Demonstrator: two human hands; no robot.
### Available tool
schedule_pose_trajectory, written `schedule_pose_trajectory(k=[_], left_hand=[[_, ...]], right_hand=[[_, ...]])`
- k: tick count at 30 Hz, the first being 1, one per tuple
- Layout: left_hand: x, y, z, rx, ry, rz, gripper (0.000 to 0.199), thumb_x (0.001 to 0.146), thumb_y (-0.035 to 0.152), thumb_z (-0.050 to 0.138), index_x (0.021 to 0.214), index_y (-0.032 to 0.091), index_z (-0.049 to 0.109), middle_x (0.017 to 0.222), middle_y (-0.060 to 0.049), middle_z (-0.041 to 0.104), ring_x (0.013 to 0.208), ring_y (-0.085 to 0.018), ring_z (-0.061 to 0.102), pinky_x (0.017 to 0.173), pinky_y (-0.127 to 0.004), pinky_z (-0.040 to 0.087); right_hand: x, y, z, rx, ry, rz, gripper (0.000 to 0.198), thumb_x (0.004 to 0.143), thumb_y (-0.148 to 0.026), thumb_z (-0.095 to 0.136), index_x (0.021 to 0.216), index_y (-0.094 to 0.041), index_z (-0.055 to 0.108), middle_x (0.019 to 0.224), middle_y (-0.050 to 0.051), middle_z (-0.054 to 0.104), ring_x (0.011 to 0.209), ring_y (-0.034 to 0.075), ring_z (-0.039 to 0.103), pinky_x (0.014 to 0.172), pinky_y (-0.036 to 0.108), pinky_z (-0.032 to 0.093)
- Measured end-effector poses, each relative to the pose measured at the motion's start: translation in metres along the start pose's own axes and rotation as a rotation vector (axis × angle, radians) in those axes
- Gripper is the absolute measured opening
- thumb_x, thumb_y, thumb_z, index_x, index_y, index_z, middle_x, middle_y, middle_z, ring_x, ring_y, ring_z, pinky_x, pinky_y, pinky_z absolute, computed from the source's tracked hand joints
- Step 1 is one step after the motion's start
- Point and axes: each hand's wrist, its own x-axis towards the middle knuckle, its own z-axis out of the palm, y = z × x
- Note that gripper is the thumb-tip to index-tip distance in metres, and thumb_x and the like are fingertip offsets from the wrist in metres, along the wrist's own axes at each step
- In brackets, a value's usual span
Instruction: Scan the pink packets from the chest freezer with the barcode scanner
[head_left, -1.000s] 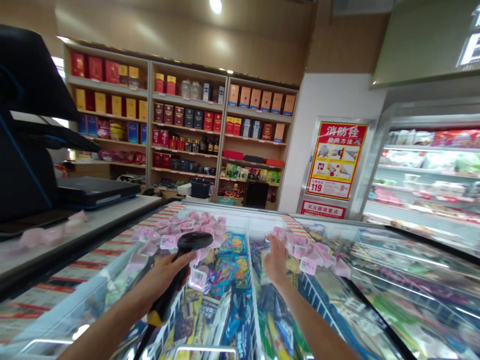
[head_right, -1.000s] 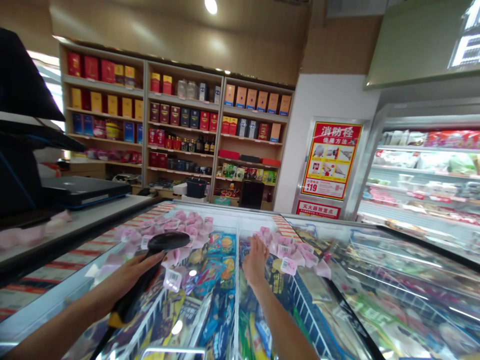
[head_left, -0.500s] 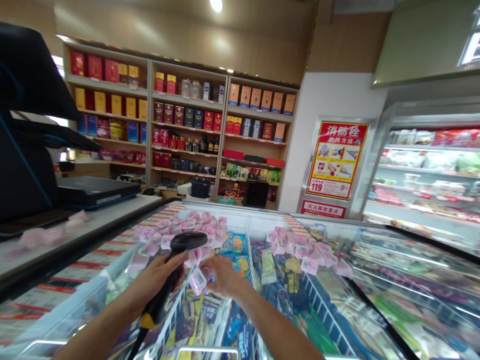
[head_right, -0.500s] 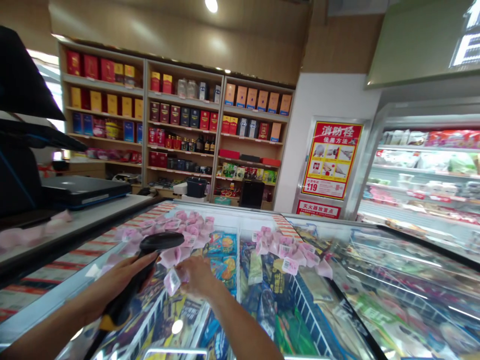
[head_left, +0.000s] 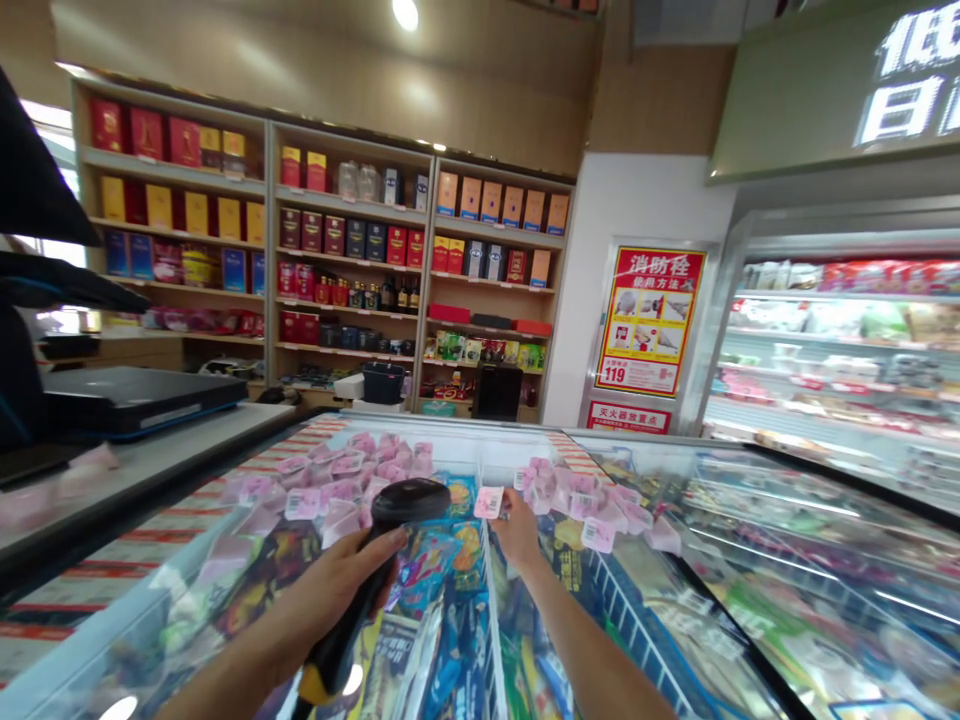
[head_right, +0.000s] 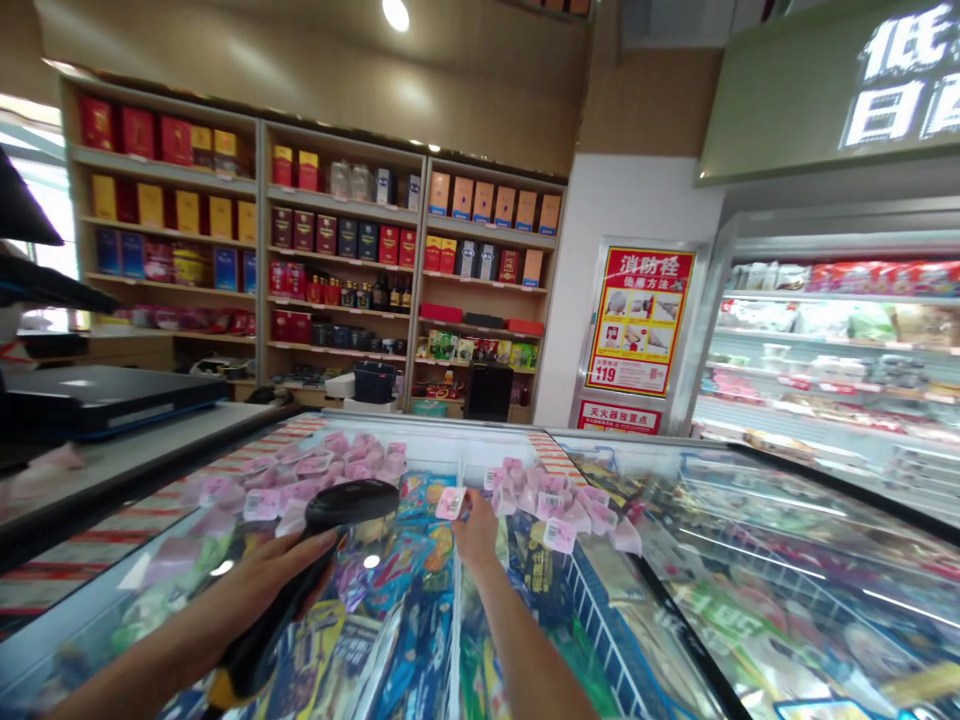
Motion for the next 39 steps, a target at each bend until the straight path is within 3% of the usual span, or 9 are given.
schedule_pose_trajectory(k=[13,20,23,31,39], left_hand=[[0.0,0.004,0.008,-0.041,-0.08,-0.026,0.045,0.06,0.061,0.051,0.054,0.017,0.051,0.043,0.003,0.05,0.042,-0.009,0.042,0.044,-0.02,0.032],[0.003,0.005,0.032,-0.071,-0.173,0.016,0.041,0.065,0.057,0.051,0.058,0.017,0.051,0.045,0.004,0.05,0.042,-0.007,0.041,0.044,-0.019,0.032],[0.009,0.007,0.042,-0.131,-0.195,0.002,0.039,0.066,0.055,0.051,0.061,0.016,0.051,0.045,0.004,0.051,0.041,-0.007,0.042,0.043,-0.018,0.031],[0.042,0.016,0.074,-0.299,-0.093,-0.008,0.035,0.064,0.052,0.056,0.061,0.017,0.046,0.044,0.005,0.05,0.038,-0.007,0.044,0.04,-0.019,0.034],[0.07,0.015,0.11,-0.427,-0.053,-0.07,0.032,0.07,0.047,0.047,0.06,0.017,0.047,0.044,0.003,0.052,0.037,-0.008,0.047,0.04,-0.02,0.036]], right_hand=[[0.001,0.006,-0.007,-0.079,0.043,0.062,0.025,0.065,-0.017,0.053,0.09,-0.018,0.057,0.085,0.005,0.065,0.081,0.018,0.058,0.07,0.026,0.04],[0.002,0.008,-0.014,-0.179,0.058,0.123,0.023,0.067,-0.02,0.051,0.089,-0.018,0.056,0.088,0.005,0.064,0.083,0.02,0.057,0.07,0.028,0.038],[0.004,0.017,-0.023,-0.239,0.068,0.163,0.021,0.067,-0.02,0.051,0.087,-0.018,0.057,0.088,0.006,0.064,0.084,0.02,0.057,0.069,0.028,0.038],[0.004,0.04,-0.063,-0.391,0.096,0.219,0.023,0.068,-0.017,0.051,0.091,-0.017,0.054,0.089,0.01,0.063,0.083,0.023,0.058,0.065,0.029,0.038],[0.007,0.036,-0.091,-0.436,0.112,0.191,0.028,0.063,-0.015,0.057,0.091,-0.015,0.053,0.095,0.013,0.058,0.088,0.025,0.056,0.071,0.032,0.04]])
